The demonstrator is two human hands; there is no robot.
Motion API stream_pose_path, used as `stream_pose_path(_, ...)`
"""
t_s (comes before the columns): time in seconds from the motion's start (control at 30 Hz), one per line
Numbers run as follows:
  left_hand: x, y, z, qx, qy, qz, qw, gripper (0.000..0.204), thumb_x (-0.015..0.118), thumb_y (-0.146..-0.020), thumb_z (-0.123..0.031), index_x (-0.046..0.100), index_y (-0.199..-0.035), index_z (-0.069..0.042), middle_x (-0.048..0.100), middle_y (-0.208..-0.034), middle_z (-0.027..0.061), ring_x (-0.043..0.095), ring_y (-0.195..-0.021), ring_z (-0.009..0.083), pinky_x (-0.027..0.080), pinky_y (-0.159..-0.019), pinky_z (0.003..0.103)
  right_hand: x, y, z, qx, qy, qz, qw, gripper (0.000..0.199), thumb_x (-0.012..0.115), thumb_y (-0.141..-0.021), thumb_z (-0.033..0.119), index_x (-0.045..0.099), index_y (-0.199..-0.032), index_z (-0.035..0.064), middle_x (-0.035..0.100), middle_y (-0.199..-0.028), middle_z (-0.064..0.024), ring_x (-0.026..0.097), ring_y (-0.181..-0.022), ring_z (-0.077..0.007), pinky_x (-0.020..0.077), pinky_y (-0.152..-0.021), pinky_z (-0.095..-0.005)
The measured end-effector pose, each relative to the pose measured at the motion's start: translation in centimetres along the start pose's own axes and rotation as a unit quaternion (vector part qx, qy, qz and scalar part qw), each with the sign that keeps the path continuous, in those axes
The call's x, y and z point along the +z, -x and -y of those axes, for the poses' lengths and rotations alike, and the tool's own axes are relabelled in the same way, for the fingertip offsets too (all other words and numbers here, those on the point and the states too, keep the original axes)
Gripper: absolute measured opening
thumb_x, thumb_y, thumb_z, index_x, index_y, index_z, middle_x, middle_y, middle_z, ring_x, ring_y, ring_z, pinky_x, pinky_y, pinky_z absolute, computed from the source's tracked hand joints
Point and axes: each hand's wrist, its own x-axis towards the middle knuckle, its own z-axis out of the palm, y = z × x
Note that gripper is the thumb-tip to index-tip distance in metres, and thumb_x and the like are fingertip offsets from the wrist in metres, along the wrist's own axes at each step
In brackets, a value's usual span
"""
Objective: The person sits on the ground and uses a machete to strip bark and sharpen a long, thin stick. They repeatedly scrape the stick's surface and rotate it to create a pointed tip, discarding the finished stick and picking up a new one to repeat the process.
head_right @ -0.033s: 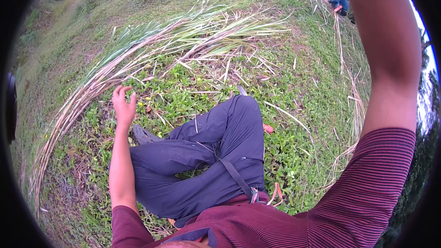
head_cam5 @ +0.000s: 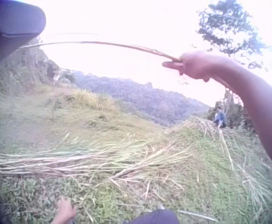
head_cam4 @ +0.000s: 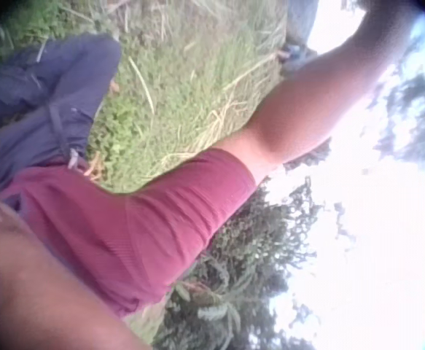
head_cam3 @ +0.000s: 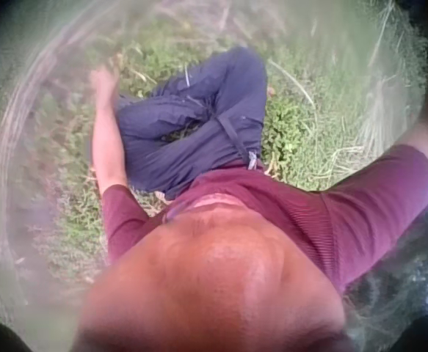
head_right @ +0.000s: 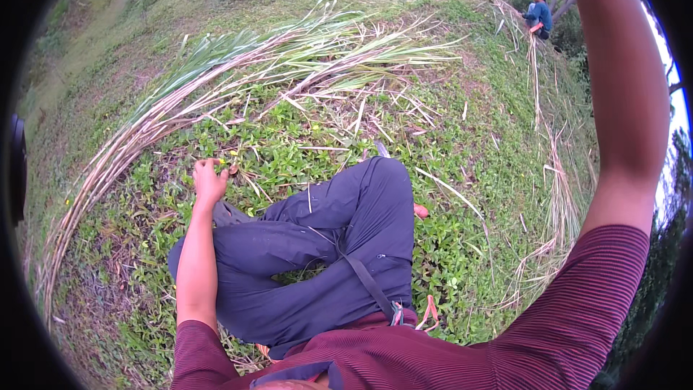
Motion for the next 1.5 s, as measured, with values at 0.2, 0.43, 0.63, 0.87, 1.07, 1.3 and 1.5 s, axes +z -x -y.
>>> stream_pose_path(0.2,0.1,0.9,0.0,0.08,-0.039,0.144,0.986,0.05,0.067,-0.093,-0.042,0.063,-0.126,-0.005,0.053,-0.131,0.0232,0.048,-0.127,0.0408,0.04,-0.106,0.052,19.8,5.2,-13.8,-0.055,-0.102,-0.024,0.993,0.052,0.055,-0.103,0.046,0.062,-0.081,-0.0008,0.052,-0.062,-0.0085,0.044,-0.054,-0.0156,0.0359,-0.052,-0.0366)
stream_pose_path(0.43,-1.7,2.1,-1.4,0.006,-0.144,0.293,0.945,0.059,0.064,-0.095,-0.046,0.057,-0.133,-0.003,0.044,-0.145,0.0279,0.044,-0.135,0.0425,0.039,-0.112,0.051,39.7,28.5,-26.8,0.194,-0.035,0.064,0.978,0.056,0.043,-0.107,0.045,0.06,-0.086,-0.0039,0.06,-0.075,-0.0292,0.058,-0.07,-0.0474,0.0413,-0.064,-0.0548)
stream_pose_path(0.63,-1.7,2.9,1.5,-0.015,-0.171,0.289,0.942,0.06,0.061,-0.096,-0.048,0.057,-0.134,-0.003,0.047,-0.143,0.027,0.047,-0.132,0.0433,0.041,-0.11,0.052,49.1,41.4,-31.9,0.295,-0.088,0.197,0.931,0.062,0.042,-0.106,0.05,0.063,-0.093,-0.0071,0.065,-0.089,-0.0331,0.061,-0.086,-0.0514,0.0461,-0.074,-0.0553)
stream_pose_path(0.87,-9.0,8.8,1.3,-0.131,-0.23,0.135,0.955,0.051,0.06,-0.097,-0.043,0.058,-0.128,-0.004,0.059,-0.124,0.0182,0.058,-0.115,0.0371,0.048,-0.097,0.048,56.6,52.6,-41.4,0.385,0.056,0.344,0.854,0.045,0.046,-0.105,0.039,0.062,-0.109,-0.0026,0.065,-0.095,-0.0264,0.063,-0.088,-0.0439,0.0496,-0.079,-0.0543)
stream_pose_path(1.07,-9.1,17.5,-2.2,-0.285,-0.218,-0.045,0.932,0.047,0.062,-0.095,-0.039,0.06,-0.127,-0.004,0.059,-0.124,0.0195,0.057,-0.113,0.0379,0.046,-0.095,0.049,59.1,51.8,-35.0,0.294,0.043,0.392,0.871,0.047,0.048,-0.102,0.041,0.063,-0.114,-0.0015,0.066,-0.101,-0.0265,0.064,-0.093,-0.0441,0.0501,-0.082,-0.0555)
stream_pose_path(1.3,-7.1,20.8,-5.5,-0.183,-0.301,-0.103,0.93,0.064,0.064,-0.092,-0.034,0.045,-0.147,-0.008,0.032,-0.154,0.0248,0.029,-0.139,0.0522,0.028,-0.11,0.064,60.6,53.1,-30.0,0.209,0.049,0.411,0.886,0.051,0.05,-0.099,0.045,0.063,-0.12,-0.0003,0.067,-0.108,-0.0266,0.065,-0.098,-0.0442,0.0507,-0.084,-0.0569)
stream_pose_path(1.5,-8.5,19.9,-3.0,-0.091,-0.254,-0.109,0.957,0.055,0.066,-0.087,-0.038,0.06,-0.133,-0.007,0.052,-0.138,0.0185,0.041,-0.134,0.0431,0.028,-0.112,0.062,62.1,56.3,-29.1,0.111,0.084,0.417,0.898,0.056,0.052,-0.096,0.047,0.064,-0.125,0.0008,0.068,-0.114,-0.0266,0.066,-0.102,-0.0444,0.0513,-0.086,-0.058)
